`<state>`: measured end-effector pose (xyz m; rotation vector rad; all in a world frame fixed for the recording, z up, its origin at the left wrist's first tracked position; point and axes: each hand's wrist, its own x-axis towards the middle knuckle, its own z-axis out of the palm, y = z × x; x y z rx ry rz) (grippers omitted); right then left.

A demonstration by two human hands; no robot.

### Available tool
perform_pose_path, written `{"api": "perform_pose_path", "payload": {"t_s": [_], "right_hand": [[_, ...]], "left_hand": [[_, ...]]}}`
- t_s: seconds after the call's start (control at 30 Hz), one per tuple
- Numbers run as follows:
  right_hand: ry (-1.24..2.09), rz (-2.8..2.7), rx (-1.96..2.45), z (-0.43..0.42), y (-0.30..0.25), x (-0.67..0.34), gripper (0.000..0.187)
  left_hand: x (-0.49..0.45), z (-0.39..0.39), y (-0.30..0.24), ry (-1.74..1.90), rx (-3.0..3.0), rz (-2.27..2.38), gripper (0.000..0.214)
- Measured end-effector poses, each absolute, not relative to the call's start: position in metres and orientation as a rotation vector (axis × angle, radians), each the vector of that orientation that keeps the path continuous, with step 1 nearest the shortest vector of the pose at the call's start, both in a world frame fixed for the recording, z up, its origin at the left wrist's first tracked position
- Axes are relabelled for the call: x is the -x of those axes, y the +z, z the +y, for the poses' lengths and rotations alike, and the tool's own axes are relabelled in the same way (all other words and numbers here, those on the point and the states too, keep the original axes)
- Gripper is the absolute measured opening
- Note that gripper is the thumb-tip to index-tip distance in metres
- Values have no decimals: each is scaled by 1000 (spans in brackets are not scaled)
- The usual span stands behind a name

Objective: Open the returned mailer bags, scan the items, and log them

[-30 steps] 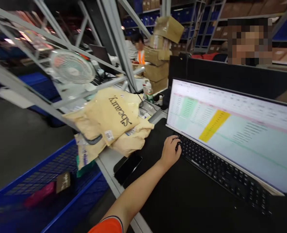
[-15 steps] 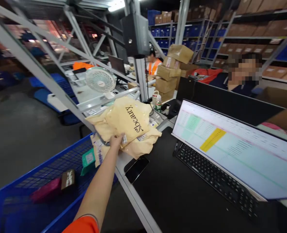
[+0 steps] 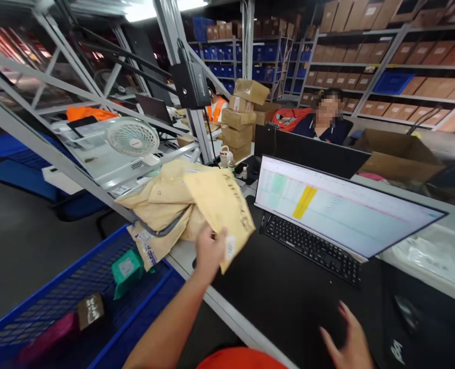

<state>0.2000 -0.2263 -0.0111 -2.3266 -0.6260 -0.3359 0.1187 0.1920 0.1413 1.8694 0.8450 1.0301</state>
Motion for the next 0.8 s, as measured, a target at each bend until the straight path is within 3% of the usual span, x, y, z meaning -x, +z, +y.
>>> {"api": "perform_pose_path", "payload": {"t_s": [0.1, 0.17, 0.23, 0.33, 0.4, 0.47, 0.57, 0.67, 0.8], "right_hand": [[-126, -672, 2157, -144, 11, -175, 85], [-16, -556, 2053, -113, 23, -169, 61], [149, -333, 1934, -108, 29, -168, 48], [309, 67, 1550, -132, 24, -167, 59], [393, 250, 1258, -151, 15, -163, 72], [507, 331, 1123, -166, 4, -156, 80], [566, 336, 1419, -185, -8, -142, 77], [485, 324, 1867, -216, -9, -133, 65], [316, 407, 2067, -302, 0, -139, 54]], "left_hand": [[-119, 85, 133, 800, -1954, 559, 13], [-112, 30, 129, 626, -1945, 394, 15], [-99, 2, 121, 518, -1921, 199, 24], [-84, 8, 95, 544, -1889, 126, 58], [-83, 28, 69, 548, -1796, 413, 63], [-89, 44, 40, 329, -1536, 718, 68], [-99, 49, 2, -22, -1178, 765, 67], [-107, 40, -18, 52, -1010, 749, 68], [-114, 36, -26, 120, -1043, 767, 67]]}}
